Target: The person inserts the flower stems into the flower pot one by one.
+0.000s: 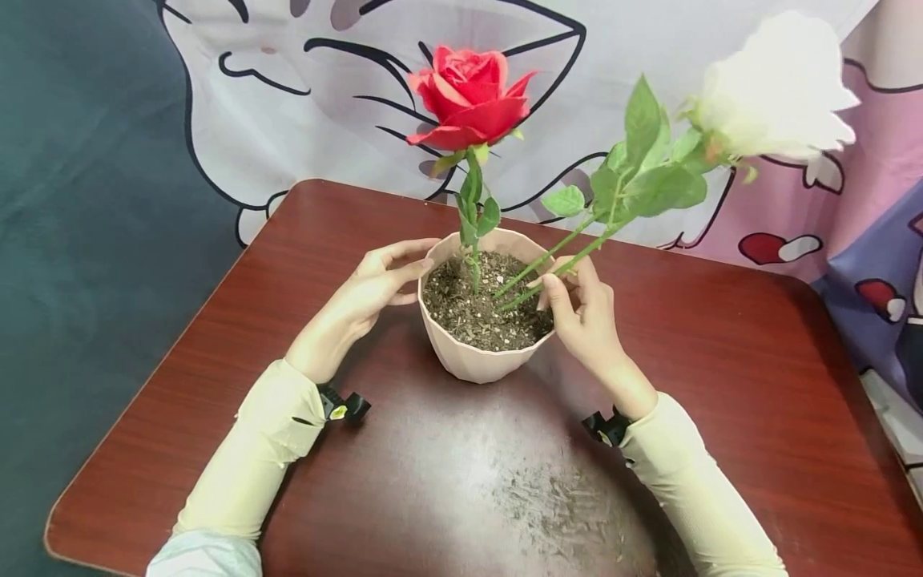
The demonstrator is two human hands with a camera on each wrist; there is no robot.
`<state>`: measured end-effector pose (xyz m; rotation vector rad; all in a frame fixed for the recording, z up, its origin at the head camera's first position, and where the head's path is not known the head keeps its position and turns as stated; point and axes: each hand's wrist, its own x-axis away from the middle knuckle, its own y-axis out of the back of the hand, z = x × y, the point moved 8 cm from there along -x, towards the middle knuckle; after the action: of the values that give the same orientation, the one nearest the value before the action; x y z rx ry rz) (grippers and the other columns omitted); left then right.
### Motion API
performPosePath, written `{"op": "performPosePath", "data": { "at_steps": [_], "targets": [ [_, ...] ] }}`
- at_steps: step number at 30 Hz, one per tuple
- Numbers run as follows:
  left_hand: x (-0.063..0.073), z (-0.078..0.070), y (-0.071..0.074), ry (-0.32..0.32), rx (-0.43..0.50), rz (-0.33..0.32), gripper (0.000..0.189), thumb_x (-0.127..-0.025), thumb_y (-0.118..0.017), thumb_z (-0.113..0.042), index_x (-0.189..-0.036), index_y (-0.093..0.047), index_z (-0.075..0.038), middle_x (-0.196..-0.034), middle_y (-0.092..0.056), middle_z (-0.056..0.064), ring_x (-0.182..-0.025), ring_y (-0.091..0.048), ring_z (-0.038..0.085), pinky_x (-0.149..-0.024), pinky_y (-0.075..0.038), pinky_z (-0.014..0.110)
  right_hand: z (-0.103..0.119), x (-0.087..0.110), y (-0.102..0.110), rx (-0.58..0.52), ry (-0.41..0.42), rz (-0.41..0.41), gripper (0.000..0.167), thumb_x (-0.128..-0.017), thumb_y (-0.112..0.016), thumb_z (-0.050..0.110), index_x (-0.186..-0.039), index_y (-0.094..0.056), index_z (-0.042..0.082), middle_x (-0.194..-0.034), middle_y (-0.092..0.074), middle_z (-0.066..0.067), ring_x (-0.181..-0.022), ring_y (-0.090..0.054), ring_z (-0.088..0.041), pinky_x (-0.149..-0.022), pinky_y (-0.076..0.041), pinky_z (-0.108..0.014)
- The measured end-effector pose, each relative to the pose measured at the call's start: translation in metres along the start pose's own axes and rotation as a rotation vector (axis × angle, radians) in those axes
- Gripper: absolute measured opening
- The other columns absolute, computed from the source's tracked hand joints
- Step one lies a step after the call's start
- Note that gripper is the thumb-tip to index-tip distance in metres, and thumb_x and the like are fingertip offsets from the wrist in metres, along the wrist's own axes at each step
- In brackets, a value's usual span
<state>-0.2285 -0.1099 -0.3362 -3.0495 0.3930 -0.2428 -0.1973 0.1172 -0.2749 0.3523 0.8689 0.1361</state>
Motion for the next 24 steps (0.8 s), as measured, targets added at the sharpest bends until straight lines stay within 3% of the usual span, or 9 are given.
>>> {"op": "performPosePath", "data": {
  "at_steps": [10,17,24],
  "targets": [
    [-0.005,0.006,0.01,-0.008,0.006,-0.019,0.044,-0.094,-0.055,-0.016,-0.137,-0.048,-0.012,-0.135,-0.048,0.004,-0.108,-0.055,0.015,-0.08,-0.052,0.032,-0.009,0.007,-0.002,-0.013,0.025,0.004,0.014,-0.089,-0.058,-0.003,-0.101,-0.052,-0.009,-0.081,-0.064,-0.017,-0.072,-0.059,-0.004,-0.059,-0.046,-0.016],
    [-0.004,0.004,0.007,0.0,0.012,-0.012,0.044,-0.094,-0.055,-0.015,-0.137,-0.048,-0.012,-0.134,-0.048,0.004,-0.11,-0.055,0.015,-0.082,-0.051,0.035,-0.01,0.012,0.009,0.075,-0.024,-0.021,0.033,-0.077,-0.069,-0.008,-0.107,-0.057,-0.006,-0.098,-0.065,-0.014,-0.091,-0.061,-0.009,-0.087,-0.046,-0.026],
    [-0.005,0.003,0.009,-0.002,0.004,-0.017,0.044,-0.094,-0.055,-0.015,-0.137,-0.048,-0.013,-0.134,-0.048,0.004,-0.109,-0.055,0.015,-0.082,-0.05,0.034,-0.019,0.022,0.02,0.113,-0.096,-0.011,0.053,-0.07,-0.076,-0.003,-0.118,-0.054,-0.003,-0.107,-0.064,-0.013,-0.1,-0.058,-0.011,-0.089,-0.042,-0.032]
  ]
}}
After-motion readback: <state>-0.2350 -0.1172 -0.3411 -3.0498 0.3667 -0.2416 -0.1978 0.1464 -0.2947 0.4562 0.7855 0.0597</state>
